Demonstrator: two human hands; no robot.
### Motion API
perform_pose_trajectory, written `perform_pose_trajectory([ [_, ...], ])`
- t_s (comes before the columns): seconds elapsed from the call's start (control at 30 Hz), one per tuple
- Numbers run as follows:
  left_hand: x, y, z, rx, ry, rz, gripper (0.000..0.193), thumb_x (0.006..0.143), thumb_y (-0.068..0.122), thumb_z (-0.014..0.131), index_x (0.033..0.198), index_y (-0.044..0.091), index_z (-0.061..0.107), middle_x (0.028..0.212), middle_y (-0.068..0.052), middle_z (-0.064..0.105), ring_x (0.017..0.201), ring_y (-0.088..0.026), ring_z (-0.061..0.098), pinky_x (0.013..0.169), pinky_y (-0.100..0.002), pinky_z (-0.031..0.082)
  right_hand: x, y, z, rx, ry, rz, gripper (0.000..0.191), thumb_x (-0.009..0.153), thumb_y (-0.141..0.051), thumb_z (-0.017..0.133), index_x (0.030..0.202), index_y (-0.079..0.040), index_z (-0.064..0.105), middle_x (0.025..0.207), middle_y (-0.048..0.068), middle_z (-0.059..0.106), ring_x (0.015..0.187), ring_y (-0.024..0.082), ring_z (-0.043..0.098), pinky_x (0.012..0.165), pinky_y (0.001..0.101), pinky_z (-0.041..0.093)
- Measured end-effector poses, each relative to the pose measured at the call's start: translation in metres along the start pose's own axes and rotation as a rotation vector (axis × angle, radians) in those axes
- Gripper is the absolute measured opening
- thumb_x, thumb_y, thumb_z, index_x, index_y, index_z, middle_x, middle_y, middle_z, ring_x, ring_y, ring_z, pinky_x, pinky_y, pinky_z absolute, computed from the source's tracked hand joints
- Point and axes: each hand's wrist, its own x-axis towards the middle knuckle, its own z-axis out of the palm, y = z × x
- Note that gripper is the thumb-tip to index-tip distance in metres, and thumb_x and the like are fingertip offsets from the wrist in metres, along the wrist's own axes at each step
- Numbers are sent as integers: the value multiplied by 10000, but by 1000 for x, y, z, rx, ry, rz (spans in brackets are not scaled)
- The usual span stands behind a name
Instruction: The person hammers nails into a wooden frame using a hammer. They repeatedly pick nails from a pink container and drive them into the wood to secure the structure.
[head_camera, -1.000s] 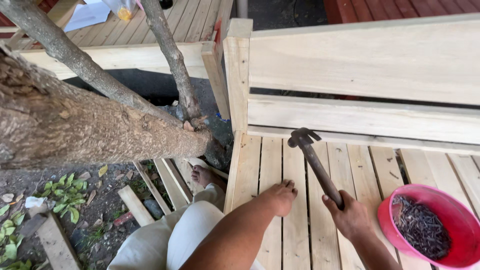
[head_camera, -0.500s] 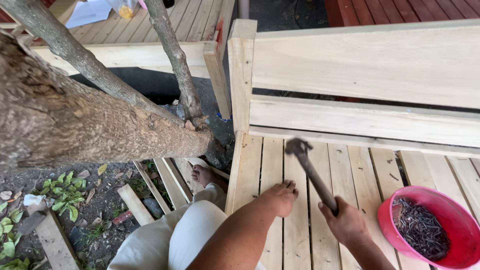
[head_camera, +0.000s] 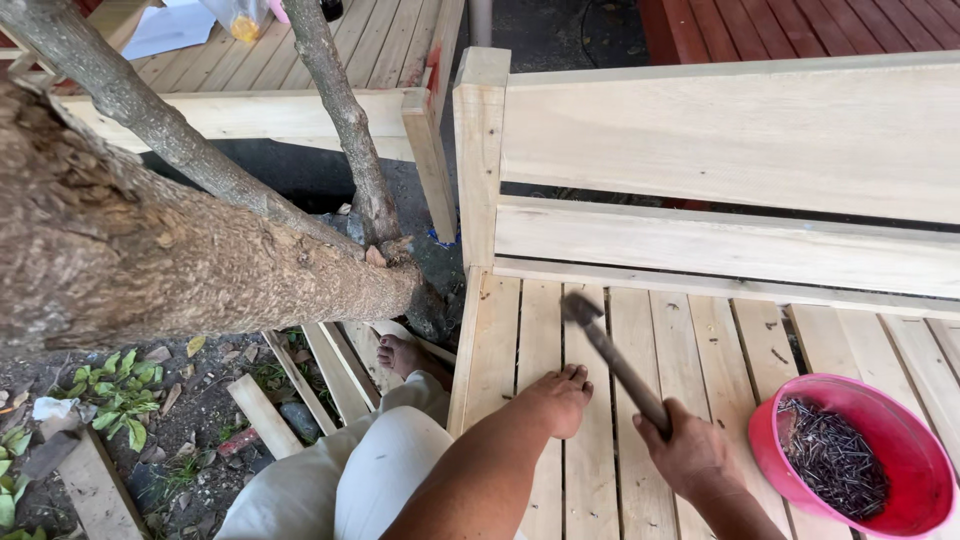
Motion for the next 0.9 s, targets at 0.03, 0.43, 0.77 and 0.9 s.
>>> perform_pose_trajectory([
  [0.03,-1,0,0,-8,7,3,677,931,41,365,1594,97,241,1714,-91,78,1567,-264,101,1266,-391,142,-2,-2,-1,37,24,-2,467,899,-582,605,982,-126,662,759,194,726,806,412,723,796,526,553],
  [0.43,-1,-2,-1,47,-32,35,739,889,-14,390,1603,102,240,1721,-76,62,1576,-244,107,1264,-384,163,11,1,4,132,1,74,499,908,-582,612,1047,-108,681,715,175,727,732,354,747,761,491,578],
  [0.77,1,0,-7,57,-66,21,712,928,36,392,1617,81,215,1736,-100,38,1591,-254,93,1274,-401,150,48,-4,-29,181,-15,45,586,951,-644,548,1146,-108,685,778,210,729,739,340,763,729,465,633],
  [0.9,-2,1,-7,56,-47,1,711,923,22,367,1616,107,229,1732,-89,57,1585,-250,119,1270,-397,170,54,-9,-17,48,-38,58,572,925,-651,579,1089,-124,729,843,156,730,889,333,699,849,483,535],
])
